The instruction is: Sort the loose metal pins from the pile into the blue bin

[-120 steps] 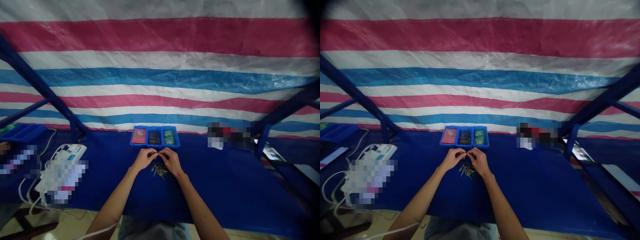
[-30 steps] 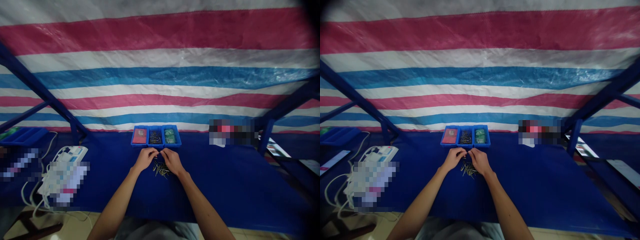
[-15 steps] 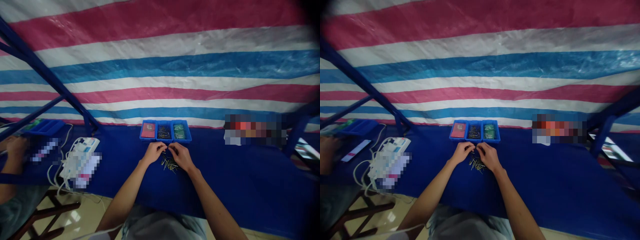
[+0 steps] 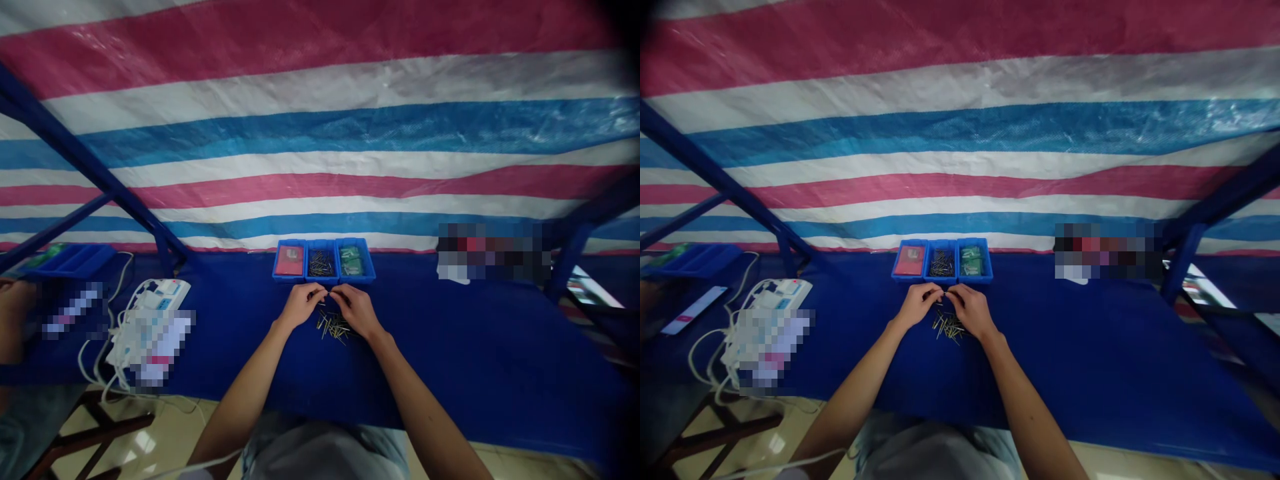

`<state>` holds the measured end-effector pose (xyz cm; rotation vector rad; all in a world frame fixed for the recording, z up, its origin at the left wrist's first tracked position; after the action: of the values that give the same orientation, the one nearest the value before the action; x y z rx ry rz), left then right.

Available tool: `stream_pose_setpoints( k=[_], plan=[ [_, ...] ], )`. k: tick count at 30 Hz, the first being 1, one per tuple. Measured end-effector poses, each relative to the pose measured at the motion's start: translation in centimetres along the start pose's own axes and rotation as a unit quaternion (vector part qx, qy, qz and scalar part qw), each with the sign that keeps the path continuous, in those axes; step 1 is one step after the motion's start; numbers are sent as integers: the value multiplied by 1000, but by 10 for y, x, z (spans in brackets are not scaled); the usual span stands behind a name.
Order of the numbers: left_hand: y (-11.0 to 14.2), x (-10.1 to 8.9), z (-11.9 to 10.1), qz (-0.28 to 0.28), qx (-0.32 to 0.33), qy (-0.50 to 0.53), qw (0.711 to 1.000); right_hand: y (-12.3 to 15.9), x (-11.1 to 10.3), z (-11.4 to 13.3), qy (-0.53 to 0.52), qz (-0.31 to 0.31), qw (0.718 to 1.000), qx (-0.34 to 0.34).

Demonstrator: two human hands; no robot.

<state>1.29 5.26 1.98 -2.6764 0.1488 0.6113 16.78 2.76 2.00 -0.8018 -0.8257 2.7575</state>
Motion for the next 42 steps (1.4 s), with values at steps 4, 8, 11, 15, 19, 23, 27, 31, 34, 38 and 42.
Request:
stream_pose_setpoints(
  k=[4, 8, 11, 15, 19, 23, 27, 31, 34, 38, 42],
  plan=[
    [0, -1, 0, -2, -6, -3, 1000, 0, -1, 1, -7, -8, 1000, 0],
    [0, -1, 0, -2, -5, -5, 1000, 0, -1, 2, -3, -8, 1000, -5],
    [0, -1, 0, -4, -1, -4, 1000, 0, -1, 2, 1, -3, 1000, -4],
    [0, 0, 1, -3, -1, -4, 1000, 1, 1, 2, 9, 3, 1000, -8],
    [1, 0, 2, 0, -4, -1, 1000, 1, 3, 1, 39, 4, 999, -13],
    [1, 0, 2, 0, -6, 3, 1000, 1, 2, 0, 52, 6, 999, -10],
    [0, -2, 1, -11, 5, 1, 1000, 1, 1, 0, 18, 10, 1000, 8],
    [0, -2, 0, -14, 4, 5, 1000, 1, 1, 1, 0, 5, 1000, 11],
    [0, -2, 1, -10, -1, 3, 1000, 0, 2, 1, -1, 7, 1000, 6],
    [0, -1, 2, -7, -1, -1, 1000, 0, 2, 1, -3, 6, 1000, -3],
    [0, -1, 3, -6, 2, 1, 1000, 0, 2, 0, 4, 12, 1000, -7]
  ],
)
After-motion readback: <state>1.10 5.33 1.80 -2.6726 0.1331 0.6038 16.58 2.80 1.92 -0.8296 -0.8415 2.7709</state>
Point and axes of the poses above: each hand's wrist, its own y-axis away from the middle knuckle, its own x-axis out of the palm, z = x × y, the point moved 6 cm from there along -y, towards the middle knuckle, and after that the axes turned 13 degrees about -z, right-handed, at the moved point
